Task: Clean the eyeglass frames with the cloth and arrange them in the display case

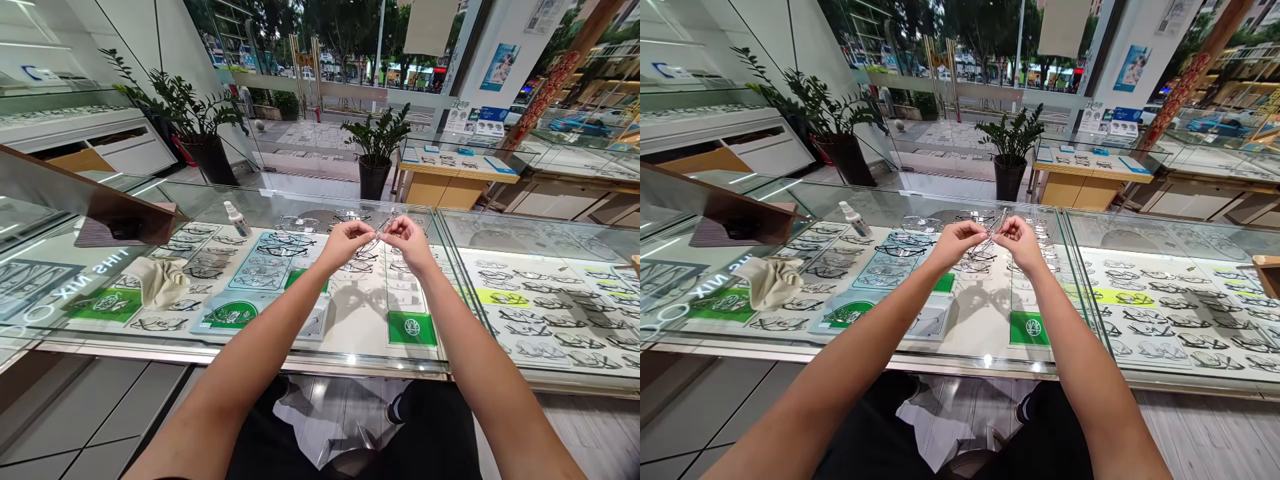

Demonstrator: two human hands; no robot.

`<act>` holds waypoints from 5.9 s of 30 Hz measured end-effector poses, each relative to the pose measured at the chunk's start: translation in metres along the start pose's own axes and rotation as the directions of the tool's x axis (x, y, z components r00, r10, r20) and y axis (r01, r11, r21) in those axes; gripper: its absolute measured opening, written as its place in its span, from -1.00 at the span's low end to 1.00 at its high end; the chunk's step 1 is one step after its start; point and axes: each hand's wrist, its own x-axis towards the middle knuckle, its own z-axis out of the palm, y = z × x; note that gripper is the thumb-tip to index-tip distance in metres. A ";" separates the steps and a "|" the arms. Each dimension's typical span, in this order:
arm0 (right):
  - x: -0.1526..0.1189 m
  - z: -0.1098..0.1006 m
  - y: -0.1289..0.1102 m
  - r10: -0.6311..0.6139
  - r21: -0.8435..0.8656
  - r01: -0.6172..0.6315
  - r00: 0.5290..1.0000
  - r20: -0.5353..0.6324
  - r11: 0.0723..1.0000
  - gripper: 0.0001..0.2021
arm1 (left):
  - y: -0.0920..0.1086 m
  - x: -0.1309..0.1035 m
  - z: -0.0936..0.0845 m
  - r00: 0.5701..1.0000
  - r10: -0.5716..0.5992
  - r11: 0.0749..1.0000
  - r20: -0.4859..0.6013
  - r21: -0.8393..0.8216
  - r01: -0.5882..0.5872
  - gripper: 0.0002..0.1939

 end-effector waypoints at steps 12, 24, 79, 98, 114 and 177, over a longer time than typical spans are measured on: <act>0.001 -0.007 -0.001 -0.045 -0.065 0.045 0.999 -0.007 0.997 -0.48 | 0.001 0.001 -0.002 0.999 -0.042 0.999 -0.021 -0.033 0.041 -0.60; 0.002 -0.015 -0.001 -0.145 -0.163 0.129 0.985 -0.093 0.978 -0.62 | -0.005 0.004 -0.007 0.999 -0.014 0.999 -0.045 -0.031 0.013 -0.62; -0.002 0.011 0.010 -0.131 -0.064 0.126 0.987 -0.090 0.990 -0.48 | 0.000 0.001 0.000 0.994 -0.059 0.988 -0.088 -0.146 0.046 -0.60; 0.001 0.003 0.013 -0.037 -0.020 0.033 0.963 -0.265 0.999 -0.46 | -0.002 0.005 -0.008 0.972 -0.117 0.974 -0.202 -0.213 0.073 -0.56; 0.004 -0.010 0.023 -0.023 -0.109 -0.027 0.904 -0.428 0.994 -0.46 | -0.002 0.010 -0.013 0.955 -0.084 0.968 -0.285 -0.250 0.010 -0.54; -0.022 0.011 0.011 -0.483 -0.672 0.297 0.869 -0.103 0.678 -0.75 | -0.014 0.002 -0.204 0.218 -0.120 0.829 -0.969 0.023 0.558 -0.51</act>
